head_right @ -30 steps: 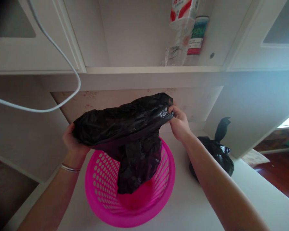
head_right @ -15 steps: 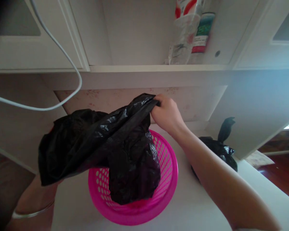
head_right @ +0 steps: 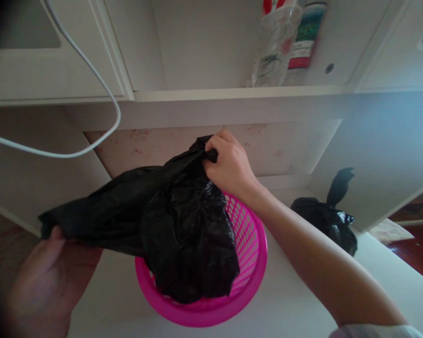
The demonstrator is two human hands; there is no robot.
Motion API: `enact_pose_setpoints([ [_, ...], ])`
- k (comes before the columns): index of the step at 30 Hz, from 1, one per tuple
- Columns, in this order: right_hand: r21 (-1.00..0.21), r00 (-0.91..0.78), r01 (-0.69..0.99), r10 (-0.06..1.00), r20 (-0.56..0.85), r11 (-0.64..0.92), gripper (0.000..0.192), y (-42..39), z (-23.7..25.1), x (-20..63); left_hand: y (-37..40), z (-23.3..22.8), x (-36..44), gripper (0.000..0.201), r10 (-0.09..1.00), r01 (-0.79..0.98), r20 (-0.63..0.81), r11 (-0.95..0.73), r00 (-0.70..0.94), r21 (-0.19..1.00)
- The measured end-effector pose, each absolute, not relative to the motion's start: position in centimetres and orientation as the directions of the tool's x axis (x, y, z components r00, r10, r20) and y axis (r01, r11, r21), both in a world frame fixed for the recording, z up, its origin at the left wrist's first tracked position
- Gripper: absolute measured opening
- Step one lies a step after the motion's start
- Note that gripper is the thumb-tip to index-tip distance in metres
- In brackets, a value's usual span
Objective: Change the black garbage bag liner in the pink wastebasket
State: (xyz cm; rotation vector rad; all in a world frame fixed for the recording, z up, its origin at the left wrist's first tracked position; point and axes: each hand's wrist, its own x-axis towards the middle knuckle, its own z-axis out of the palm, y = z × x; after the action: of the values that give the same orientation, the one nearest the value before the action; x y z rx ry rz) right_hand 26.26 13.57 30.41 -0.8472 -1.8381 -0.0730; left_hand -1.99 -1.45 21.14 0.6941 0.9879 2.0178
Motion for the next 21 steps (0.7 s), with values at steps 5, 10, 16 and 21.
enact_pose_setpoints([
  [5, -0.267, -0.297, 0.502, 0.454, 0.840, 0.823, 0.008, 14.2, 30.8, 27.8, 3.6, 25.4, -3.9, 0.046, 0.820, -0.515, 0.123, -0.460, -0.559, 0.723],
  [10, -0.429, -0.196, 0.541, 0.604, 0.773, 0.724, 0.018, 14.0, 32.0, 28.1, 3.5, 24.1, -2.6, 0.084, 0.931, -0.443, 0.302, -0.362, -0.204, 0.820],
  [16, -0.580, -0.015, 0.577, 0.717, 0.696, 0.575, 0.016, 14.3, 32.9, 27.3, -1.3, 19.4, 0.0, 0.058, 0.977, 0.103, 0.212, -0.214, 0.033, 0.971],
  [21, -0.723, -0.071, 0.378, 0.797, 0.600, 0.578, 0.011, 14.4, 34.2, 27.0, -0.7, 19.8, -0.7, 0.025, 0.970, 0.101, 0.160, -0.143, -0.185, 0.985],
])
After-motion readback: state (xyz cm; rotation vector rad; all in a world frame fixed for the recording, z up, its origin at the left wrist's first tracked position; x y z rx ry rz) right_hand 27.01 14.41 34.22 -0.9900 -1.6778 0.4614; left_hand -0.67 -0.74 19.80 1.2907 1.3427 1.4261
